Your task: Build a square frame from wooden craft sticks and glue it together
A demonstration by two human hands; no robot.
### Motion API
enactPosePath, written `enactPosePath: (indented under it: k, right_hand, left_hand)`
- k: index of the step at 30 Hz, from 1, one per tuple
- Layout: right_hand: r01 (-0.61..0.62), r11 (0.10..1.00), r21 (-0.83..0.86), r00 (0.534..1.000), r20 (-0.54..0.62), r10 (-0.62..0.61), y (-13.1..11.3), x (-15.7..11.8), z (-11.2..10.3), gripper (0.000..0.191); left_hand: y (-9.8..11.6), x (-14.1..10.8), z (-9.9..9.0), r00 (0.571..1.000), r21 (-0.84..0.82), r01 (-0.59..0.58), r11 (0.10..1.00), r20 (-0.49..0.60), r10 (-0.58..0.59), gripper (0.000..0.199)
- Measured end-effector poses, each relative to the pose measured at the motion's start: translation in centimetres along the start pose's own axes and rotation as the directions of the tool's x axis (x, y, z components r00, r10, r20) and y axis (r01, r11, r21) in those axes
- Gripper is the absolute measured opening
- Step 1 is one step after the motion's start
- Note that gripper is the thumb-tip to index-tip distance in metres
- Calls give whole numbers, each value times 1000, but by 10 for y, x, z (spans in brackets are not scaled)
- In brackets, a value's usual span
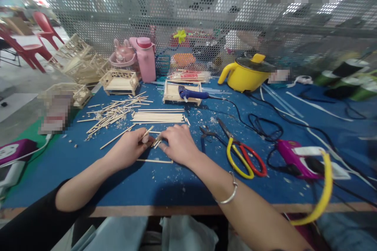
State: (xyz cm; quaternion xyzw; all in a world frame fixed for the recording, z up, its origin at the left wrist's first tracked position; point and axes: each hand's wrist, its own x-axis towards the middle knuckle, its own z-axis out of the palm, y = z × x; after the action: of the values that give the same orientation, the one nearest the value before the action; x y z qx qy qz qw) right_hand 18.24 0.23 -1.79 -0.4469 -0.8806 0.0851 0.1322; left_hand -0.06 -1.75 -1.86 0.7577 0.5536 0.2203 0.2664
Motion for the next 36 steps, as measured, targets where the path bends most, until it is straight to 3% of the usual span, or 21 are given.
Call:
enactPosePath:
  k: [5,16,24,36]
  right_hand:
    - [18,998,66,999,-31,-15,1,-1,1,11]
    - [33,992,125,997,-69,-25,-1,-1,2,36]
    - [42,990,135,998,-48,-36,-2,-1,3,36]
    - [32,988,153,998,-55,-24,-3,-1,2,36]
  left_hand:
    - [1,-1,-1,1000,-5,1,1000,32,-1,16]
    - [2,-2,-3,996,24,37,999,76,-38,18]
    - [-1,2,4,1000,111,0,994,26,-3,22]
    - [0,1,0,998,108,-7,994,56,0,16]
